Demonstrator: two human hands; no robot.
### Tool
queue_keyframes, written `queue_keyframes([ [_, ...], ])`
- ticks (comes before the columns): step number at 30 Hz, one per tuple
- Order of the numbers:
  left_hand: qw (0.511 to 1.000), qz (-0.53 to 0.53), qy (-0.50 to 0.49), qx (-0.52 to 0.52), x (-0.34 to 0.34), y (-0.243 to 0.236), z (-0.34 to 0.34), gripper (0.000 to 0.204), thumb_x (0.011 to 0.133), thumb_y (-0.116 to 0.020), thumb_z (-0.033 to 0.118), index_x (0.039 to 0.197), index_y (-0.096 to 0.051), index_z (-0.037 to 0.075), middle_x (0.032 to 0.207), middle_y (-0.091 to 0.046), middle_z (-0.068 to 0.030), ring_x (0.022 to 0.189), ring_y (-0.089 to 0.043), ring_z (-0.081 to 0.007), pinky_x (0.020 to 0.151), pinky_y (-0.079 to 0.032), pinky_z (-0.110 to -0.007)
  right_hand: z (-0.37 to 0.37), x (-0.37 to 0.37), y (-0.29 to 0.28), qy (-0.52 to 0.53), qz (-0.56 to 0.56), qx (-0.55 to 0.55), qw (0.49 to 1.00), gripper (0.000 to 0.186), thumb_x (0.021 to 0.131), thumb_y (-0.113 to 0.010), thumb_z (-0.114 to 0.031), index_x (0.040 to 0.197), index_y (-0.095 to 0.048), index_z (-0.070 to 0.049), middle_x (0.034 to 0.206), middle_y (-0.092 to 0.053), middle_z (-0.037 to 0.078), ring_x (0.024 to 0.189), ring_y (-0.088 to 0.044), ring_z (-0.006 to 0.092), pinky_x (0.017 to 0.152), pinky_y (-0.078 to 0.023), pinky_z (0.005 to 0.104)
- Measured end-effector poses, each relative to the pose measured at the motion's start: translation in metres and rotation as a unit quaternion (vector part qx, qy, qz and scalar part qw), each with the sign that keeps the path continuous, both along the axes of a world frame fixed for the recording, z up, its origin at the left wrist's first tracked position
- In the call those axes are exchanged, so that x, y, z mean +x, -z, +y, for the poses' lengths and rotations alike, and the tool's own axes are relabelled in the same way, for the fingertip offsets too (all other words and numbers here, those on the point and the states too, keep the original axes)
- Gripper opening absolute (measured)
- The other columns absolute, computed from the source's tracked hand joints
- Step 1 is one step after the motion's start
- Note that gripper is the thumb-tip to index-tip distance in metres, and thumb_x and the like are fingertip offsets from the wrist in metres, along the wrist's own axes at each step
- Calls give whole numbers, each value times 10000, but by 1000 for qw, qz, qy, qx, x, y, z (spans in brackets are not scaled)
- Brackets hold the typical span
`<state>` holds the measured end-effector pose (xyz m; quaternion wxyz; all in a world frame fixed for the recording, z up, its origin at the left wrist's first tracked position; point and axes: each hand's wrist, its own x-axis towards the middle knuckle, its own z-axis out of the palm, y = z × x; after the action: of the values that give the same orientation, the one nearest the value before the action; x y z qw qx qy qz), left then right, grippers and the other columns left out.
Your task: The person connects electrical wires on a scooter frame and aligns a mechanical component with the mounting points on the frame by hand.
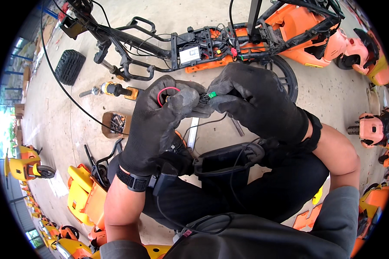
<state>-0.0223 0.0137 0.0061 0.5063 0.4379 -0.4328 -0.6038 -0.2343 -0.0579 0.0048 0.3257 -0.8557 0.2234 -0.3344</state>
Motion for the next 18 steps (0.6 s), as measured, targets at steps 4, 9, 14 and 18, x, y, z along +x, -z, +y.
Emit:
queue_keyframes([
  [4,998,61,11,5,0,0,1,335,949,-665,224,1141,-575,-36,1133,-657,-205,961,-699,-291,866,-576,-402,1,-1,-1,-23,-45,159,986,145,814,-691,5,912,-586,-15,740,-559,117,668,-579,251,624,-483,331],
  [9,997,72,2,-5,0,1,2,309,957,-639,183,1162,-576,-39,1151,-657,-215,990,-697,-307,875,-578,-412,1,-1,-6,-23,-42,100,994,162,804,-693,2,926,-586,-7,755,-557,121,695,-608,253,619,-485,340],
  [14,997,82,13,1,2,1,1,270,989,-581,159,1159,-586,-51,1166,-658,-231,1017,-695,-326,901,-571,-420,-5,1,-6,7,-23,-134,991,211,792,-697,-4,987,-618,-18,874,-589,143,782,-628,292,675,-506,361],
  [18,999,1,-8,48,9,6,0,278,1003,-562,162,1169,-586,-60,1160,-662,-238,1028,-692,-334,929,-563,-434,-12,-1,-5,19,-28,-213,977,127,840,-680,-6,955,-631,-32,912,-625,106,774,-640,249,682,-519,333],
])
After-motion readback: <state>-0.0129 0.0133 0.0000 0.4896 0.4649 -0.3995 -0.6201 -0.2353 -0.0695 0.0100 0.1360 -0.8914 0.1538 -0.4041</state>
